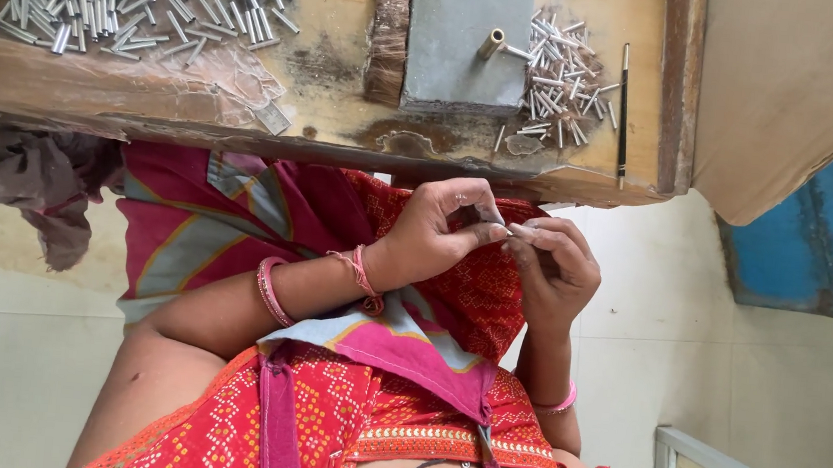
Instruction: The person sits at a workbench covered with many small silver cylindrical parts and works on them one at a time, holding each piece in the lap area and manipulating it between the fingers of both hands before returning it to the bench. A stone slab with a brass fitting and a pen-like tool rest on the bench.
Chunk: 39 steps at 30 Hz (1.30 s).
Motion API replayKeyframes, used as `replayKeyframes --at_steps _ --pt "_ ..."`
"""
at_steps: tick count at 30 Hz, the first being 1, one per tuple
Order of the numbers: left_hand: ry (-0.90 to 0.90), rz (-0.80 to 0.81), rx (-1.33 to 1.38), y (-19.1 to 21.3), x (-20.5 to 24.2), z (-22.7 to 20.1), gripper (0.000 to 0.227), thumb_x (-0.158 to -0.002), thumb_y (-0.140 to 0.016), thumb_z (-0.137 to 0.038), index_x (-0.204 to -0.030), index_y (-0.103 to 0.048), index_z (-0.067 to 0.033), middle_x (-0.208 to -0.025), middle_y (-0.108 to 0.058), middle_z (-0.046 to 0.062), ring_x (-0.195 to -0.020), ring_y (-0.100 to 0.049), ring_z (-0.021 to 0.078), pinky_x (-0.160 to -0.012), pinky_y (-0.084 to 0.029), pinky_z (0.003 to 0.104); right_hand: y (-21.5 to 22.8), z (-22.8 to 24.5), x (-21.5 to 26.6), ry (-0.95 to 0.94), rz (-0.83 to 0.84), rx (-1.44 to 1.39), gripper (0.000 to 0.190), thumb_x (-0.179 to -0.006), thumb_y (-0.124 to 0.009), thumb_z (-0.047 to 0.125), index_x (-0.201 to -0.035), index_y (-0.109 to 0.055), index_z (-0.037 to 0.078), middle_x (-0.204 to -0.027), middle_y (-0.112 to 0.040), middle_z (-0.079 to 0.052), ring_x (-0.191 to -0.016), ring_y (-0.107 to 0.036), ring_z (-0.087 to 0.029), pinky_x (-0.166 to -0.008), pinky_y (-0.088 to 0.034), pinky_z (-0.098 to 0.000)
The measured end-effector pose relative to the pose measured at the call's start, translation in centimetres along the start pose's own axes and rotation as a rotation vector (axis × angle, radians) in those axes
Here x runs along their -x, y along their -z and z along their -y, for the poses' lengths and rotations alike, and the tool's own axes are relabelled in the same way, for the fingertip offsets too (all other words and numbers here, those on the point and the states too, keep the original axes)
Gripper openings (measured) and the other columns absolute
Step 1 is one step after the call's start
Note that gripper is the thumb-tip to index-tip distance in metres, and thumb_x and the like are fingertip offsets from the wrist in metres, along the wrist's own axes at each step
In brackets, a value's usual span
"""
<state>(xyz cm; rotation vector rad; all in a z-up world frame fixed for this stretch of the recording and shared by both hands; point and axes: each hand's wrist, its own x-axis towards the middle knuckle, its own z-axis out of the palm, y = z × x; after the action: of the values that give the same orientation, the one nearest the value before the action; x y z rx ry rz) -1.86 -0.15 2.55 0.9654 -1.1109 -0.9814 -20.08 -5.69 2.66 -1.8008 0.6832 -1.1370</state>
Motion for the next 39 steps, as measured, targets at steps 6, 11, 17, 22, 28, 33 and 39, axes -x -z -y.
replayKeyframes --at_steps 6,11,17,22,28,33,39 --pt "-0.030 0.014 -0.048 0.5 -0.1 -0.2 0.011 -0.092 -0.074 -0.004 -0.087 -0.065 -0.0011 -0.079 -0.067 0.001 -0.078 -0.058 0.0040 -0.071 -0.051 0.024 -0.5 0.1 -0.2 -0.043 0.020 -0.120 0.012 -0.094 -0.072 -0.012 -0.105 -0.068 -0.007 -0.107 -0.067 -0.012 -0.091 -0.067 -0.014 -0.080 -0.058 -0.0252" --pt "0.063 0.032 0.049 0.7 0.0 0.3 0.016 -0.097 -0.073 -0.013 -0.087 -0.066 -0.0025 -0.076 -0.066 -0.002 -0.073 -0.056 0.0016 -0.064 -0.048 0.023 -1.1 0.7 -0.5 -0.037 -0.007 -0.084 0.019 -0.093 -0.072 -0.010 -0.111 -0.067 -0.006 -0.110 -0.064 -0.010 -0.097 -0.064 -0.013 -0.085 -0.055 -0.0241" --pt "0.091 0.033 0.118 1.0 0.1 1.2 0.020 -0.099 -0.072 -0.017 -0.086 -0.066 -0.0033 -0.075 -0.065 -0.003 -0.072 -0.055 0.0003 -0.061 -0.046 0.021 -1.3 0.7 -0.8 0.018 0.033 0.018 0.013 -0.094 -0.074 -0.010 -0.106 -0.069 -0.005 -0.107 -0.066 -0.010 -0.094 -0.065 -0.015 -0.083 -0.057 -0.0254" --pt "0.140 0.079 0.428 1.6 0.0 2.0 0.018 -0.101 -0.070 -0.017 -0.090 -0.064 -0.0044 -0.080 -0.065 -0.003 -0.072 -0.055 0.0021 -0.063 -0.047 0.022 -2.6 2.4 -1.8 -0.049 0.038 -0.174 0.014 -0.096 -0.070 -0.008 -0.109 -0.067 -0.003 -0.109 -0.066 -0.010 -0.093 -0.066 -0.014 -0.085 -0.057 -0.0259" --pt "0.177 0.154 0.670 2.4 -0.1 1.9 0.019 -0.102 -0.069 -0.020 -0.092 -0.062 -0.0059 -0.080 -0.062 -0.003 -0.071 -0.056 0.0042 -0.065 -0.048 0.023 -3.7 1.4 -1.8 -0.033 0.084 -0.184 0.015 -0.096 -0.071 -0.007 -0.111 -0.067 -0.005 -0.116 -0.062 -0.011 -0.109 -0.061 -0.017 -0.095 -0.051 -0.0267" --pt "0.041 0.024 0.366 2.9 0.3 1.2 0.021 -0.107 -0.067 -0.018 -0.092 -0.062 -0.0047 -0.078 -0.056 -0.005 -0.073 -0.051 0.0027 -0.064 -0.044 0.022 -5.1 1.7 -2.6 -0.052 0.033 -0.346 0.010 -0.103 -0.069 -0.003 -0.111 -0.064 -0.005 -0.111 -0.063 -0.012 -0.103 -0.061 -0.017 -0.093 -0.049 -0.0264" --pt "-0.027 -0.127 0.183 4.0 0.1 -3.7 0.010 -0.095 -0.067 -0.002 -0.104 -0.063 -0.0025 -0.083 -0.061 -0.003 -0.075 -0.054 0.0038 -0.067 -0.048 0.023 -5.9 3.0 -2.9 -0.005 -0.038 -0.163 0.014 -0.109 -0.061 -0.008 -0.122 -0.058 -0.004 -0.110 -0.066 -0.013 -0.101 -0.066 -0.016 -0.093 -0.057 -0.0273"
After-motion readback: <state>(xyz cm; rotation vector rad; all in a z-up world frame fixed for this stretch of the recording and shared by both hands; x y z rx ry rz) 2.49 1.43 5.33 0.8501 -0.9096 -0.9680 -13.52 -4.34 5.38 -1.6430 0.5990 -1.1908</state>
